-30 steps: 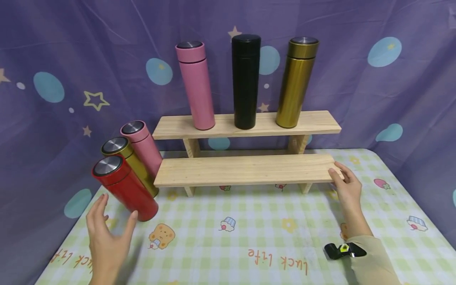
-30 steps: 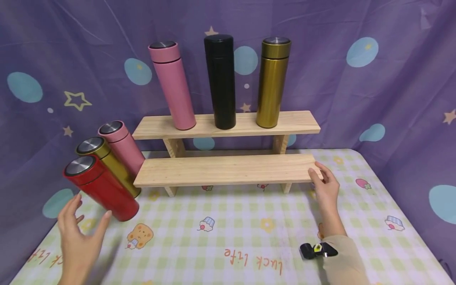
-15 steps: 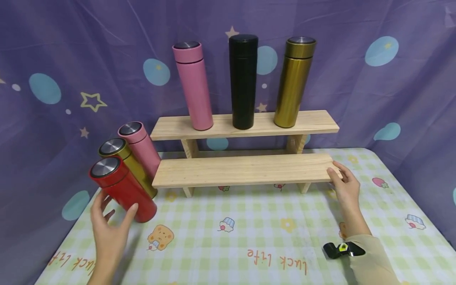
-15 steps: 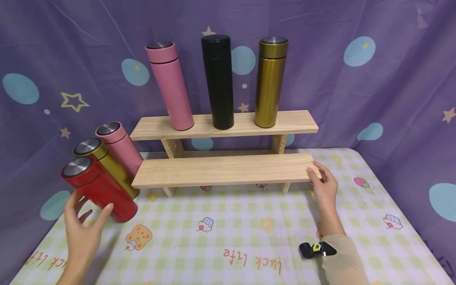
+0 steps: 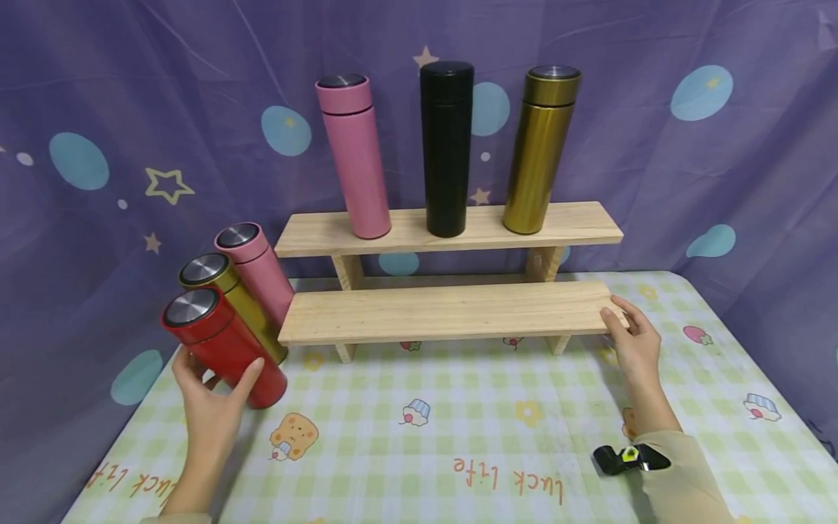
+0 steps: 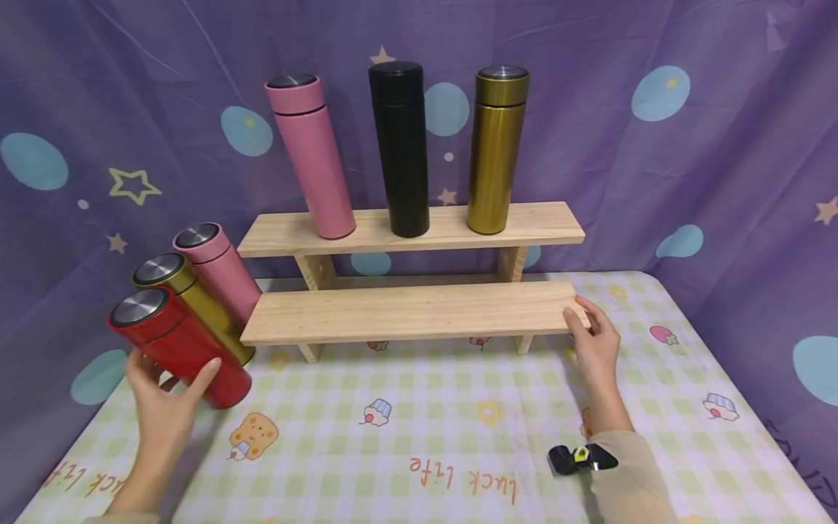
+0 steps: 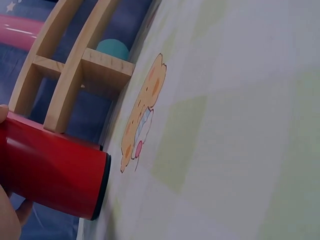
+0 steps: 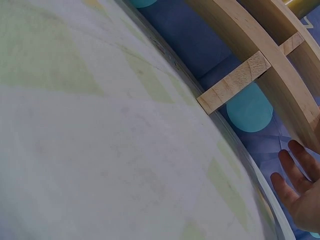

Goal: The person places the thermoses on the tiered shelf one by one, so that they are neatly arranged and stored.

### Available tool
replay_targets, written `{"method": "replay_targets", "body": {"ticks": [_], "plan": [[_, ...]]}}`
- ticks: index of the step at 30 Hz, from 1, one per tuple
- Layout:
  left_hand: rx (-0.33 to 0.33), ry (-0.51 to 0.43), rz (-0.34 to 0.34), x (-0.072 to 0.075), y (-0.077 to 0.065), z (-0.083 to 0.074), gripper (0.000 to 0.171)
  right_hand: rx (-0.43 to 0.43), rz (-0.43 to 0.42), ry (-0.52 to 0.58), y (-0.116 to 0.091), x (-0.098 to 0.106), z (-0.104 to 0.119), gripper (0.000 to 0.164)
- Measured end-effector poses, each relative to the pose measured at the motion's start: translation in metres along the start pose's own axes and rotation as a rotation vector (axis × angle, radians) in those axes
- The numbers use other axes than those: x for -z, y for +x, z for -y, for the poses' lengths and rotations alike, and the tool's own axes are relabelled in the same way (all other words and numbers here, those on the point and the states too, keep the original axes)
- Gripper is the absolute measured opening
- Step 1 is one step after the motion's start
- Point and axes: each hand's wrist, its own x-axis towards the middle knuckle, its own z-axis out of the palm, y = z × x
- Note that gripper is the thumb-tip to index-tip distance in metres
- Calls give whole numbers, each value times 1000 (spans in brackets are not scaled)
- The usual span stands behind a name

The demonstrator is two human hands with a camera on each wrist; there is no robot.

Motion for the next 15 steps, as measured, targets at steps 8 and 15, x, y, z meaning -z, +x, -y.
{"method": "replay_targets", "body": {"ticks": [8,15], "plan": [[-10,-21,-8,-3,3,3,91,0,-4,-20,2,0,-1,53],[-12,-25,-25,-3,4,3,93,-9,-21,-24,2,-2,0,52]]}}
